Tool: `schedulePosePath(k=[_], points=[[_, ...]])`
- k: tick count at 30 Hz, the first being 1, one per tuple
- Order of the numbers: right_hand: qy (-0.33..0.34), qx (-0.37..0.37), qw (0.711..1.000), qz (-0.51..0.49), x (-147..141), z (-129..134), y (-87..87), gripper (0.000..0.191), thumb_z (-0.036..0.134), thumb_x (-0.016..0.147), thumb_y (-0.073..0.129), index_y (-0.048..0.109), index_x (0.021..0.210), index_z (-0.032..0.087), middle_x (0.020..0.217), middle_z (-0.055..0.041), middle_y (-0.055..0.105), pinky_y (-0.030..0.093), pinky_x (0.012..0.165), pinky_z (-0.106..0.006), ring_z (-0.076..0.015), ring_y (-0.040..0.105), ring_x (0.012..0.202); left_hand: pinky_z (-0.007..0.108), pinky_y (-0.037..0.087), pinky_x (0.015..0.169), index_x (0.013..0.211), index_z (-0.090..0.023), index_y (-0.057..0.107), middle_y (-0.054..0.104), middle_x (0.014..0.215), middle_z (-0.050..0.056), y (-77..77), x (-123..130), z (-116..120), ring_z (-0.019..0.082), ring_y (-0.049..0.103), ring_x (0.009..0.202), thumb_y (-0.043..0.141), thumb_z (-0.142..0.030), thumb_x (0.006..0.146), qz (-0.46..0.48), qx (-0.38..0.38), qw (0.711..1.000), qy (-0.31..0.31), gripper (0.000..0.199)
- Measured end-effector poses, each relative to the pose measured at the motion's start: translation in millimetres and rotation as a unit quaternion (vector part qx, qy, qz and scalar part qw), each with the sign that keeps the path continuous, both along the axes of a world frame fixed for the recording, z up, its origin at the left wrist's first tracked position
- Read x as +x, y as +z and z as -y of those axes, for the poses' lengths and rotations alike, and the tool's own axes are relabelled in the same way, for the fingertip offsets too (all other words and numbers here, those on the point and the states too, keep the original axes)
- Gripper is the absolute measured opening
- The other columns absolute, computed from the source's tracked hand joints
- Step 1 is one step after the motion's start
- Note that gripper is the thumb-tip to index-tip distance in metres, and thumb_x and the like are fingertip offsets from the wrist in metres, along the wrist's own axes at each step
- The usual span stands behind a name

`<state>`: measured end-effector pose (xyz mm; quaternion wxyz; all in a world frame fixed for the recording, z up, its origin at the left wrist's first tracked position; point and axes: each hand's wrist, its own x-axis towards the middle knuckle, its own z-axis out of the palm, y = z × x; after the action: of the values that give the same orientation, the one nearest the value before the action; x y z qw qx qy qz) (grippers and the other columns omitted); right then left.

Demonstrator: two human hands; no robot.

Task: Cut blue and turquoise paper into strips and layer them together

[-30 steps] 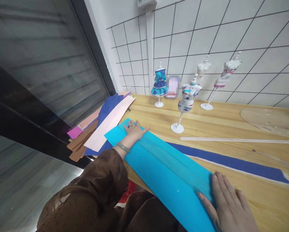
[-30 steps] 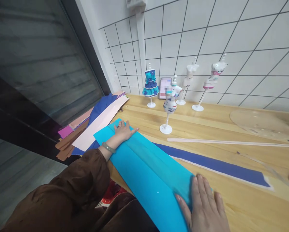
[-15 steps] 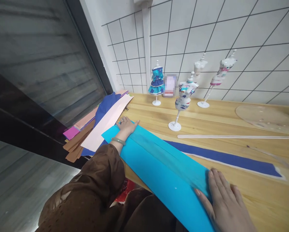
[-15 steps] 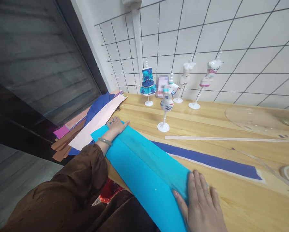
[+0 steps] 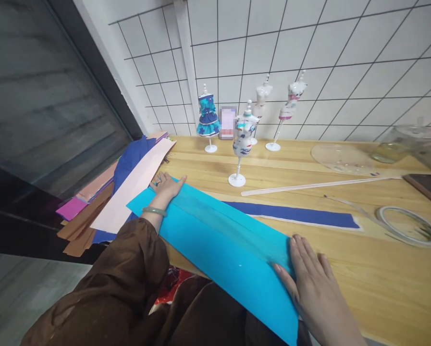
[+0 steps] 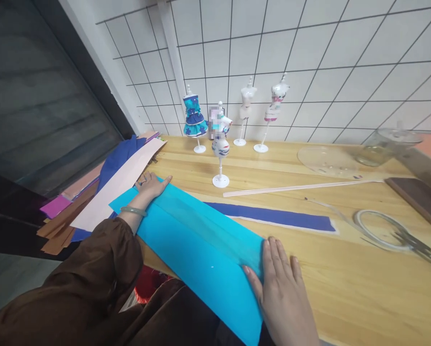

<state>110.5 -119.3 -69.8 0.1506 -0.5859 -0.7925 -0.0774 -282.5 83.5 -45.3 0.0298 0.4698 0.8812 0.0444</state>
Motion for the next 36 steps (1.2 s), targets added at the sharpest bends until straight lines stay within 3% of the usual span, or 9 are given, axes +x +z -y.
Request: schedulePosePath(k=[5, 9, 14, 17, 21, 24, 26, 31, 36], points=[[0.005, 0.003, 1.000, -0.014, 2, 2, -0.7, 0.078, 0.059, 0.090, 0.014, 0.029, 0.141, 0.002, 0.142, -0.0229, 0.038, 0.028, 0.103, -0.058, -0.0337, 0.027, 0.135, 0.056, 0.005, 0.110, 0.143, -0.002, 0.022, 0.015, 0.151, 0.019, -2.7, 0, -2, 0.037, 0.008, 0.139, 0.024, -0.076, 0.073, 0.010, 0.020, 1.000, 0.008, 0.101], [0.020, 0.003, 0.999, -0.044, 4, 2, -0.5, 0.069, 0.055, 0.092, 0.018, 0.035, 0.141, 0.009, 0.139, -0.0202, 0.043, 0.028, 0.102, -0.060, -0.0339, 0.030, 0.133, 0.053, 0.016, 0.109, 0.141, -0.002, 0.026, 0.023, 0.148, 0.021, 1.5, -6, -5, 0.036, 0.018, 0.137, 0.020, -0.072, 0.079, 0.024, 0.045, 0.999, 0.012, 0.094], [0.035, 0.015, 0.998, -0.047, 8, 2, -4.8, 0.062, 0.050, 0.092, 0.020, 0.042, 0.136, 0.012, 0.140, -0.0189, 0.043, 0.029, 0.102, -0.060, -0.0334, 0.029, 0.134, 0.032, 0.031, 0.105, 0.142, -0.004, 0.021, 0.034, 0.145, 0.016, 18.4, -28, 9, 0.024, 0.034, 0.132, 0.013, -0.054, 0.091, 0.033, 0.089, 0.995, -0.024, 0.072], [0.043, 0.029, 0.998, -0.032, 9, 0, -9.9, 0.064, 0.050, 0.092, 0.019, 0.042, 0.135, 0.009, 0.139, -0.0204, 0.043, 0.029, 0.101, -0.061, -0.0339, 0.027, 0.135, 0.027, 0.036, 0.099, 0.139, -0.012, 0.033, 0.045, 0.139, 0.010, 27.6, -45, 29, 0.020, 0.044, 0.125, 0.021, -0.046, 0.093, 0.027, 0.094, 0.994, -0.054, 0.059], [0.058, 0.039, 0.997, -0.018, 12, -1, -13.6, 0.065, 0.050, 0.092, 0.020, 0.046, 0.131, 0.004, 0.139, -0.0235, 0.041, 0.030, 0.099, -0.063, -0.0373, 0.025, 0.135, 0.031, 0.043, 0.087, 0.115, -0.017, 0.059, 0.064, 0.116, 0.009, 35.0, -65, 49, 0.026, 0.058, 0.107, 0.048, -0.046, 0.081, 0.020, 0.049, 0.997, -0.064, 0.046], [0.100, 0.034, 0.994, -0.026, 17, 0, -13.9, 0.048, 0.035, 0.094, 0.022, 0.058, 0.120, 0.020, 0.140, -0.0151, 0.043, 0.029, 0.097, -0.066, -0.0373, 0.023, 0.135, 0.035, 0.044, 0.083, 0.094, -0.016, 0.066, 0.067, 0.103, 0.012, 36.6, -74, 52, 0.031, 0.060, 0.100, 0.060, -0.045, 0.071, 0.018, 0.009, 0.998, -0.061, 0.037], [0.114, 0.035, 0.992, -0.035, 19, 1, -13.7, 0.044, 0.032, 0.093, 0.023, 0.059, 0.118, 0.023, 0.138, -0.0139, 0.046, 0.030, 0.096, -0.066, -0.0374, 0.025, 0.135, 0.035, 0.044, 0.082, 0.086, -0.016, 0.067, 0.067, 0.102, 0.013, 36.4, -80, 49, 0.032, 0.060, 0.099, 0.064, -0.044, 0.067, 0.025, -0.011, 0.998, -0.059, 0.034], [0.043, 0.021, 0.998, -0.047, 17, -3, -9.0, 0.064, 0.053, 0.089, 0.031, 0.042, 0.132, 0.007, 0.133, -0.0234, 0.048, 0.037, 0.095, -0.058, -0.0386, 0.041, 0.124, 0.029, 0.045, 0.076, 0.089, -0.017, 0.065, 0.067, 0.104, 0.010, 36.7, -94, 36, 0.027, 0.062, 0.096, 0.072, -0.041, 0.059, 0.073, -0.033, 0.995, -0.059, 0.038], [0.008, 0.001, 0.997, -0.071, 16, -14, 6.6, 0.067, 0.060, 0.087, 0.030, 0.051, 0.123, 0.007, 0.120, -0.0196, 0.059, 0.043, 0.091, -0.049, -0.0356, 0.053, 0.110, 0.024, 0.044, 0.061, 0.075, -0.017, 0.064, 0.068, 0.081, 0.004, 39.7, -105, 30, 0.022, 0.063, 0.079, 0.078, -0.040, 0.052, 0.134, -0.042, 0.988, -0.061, 0.036]])
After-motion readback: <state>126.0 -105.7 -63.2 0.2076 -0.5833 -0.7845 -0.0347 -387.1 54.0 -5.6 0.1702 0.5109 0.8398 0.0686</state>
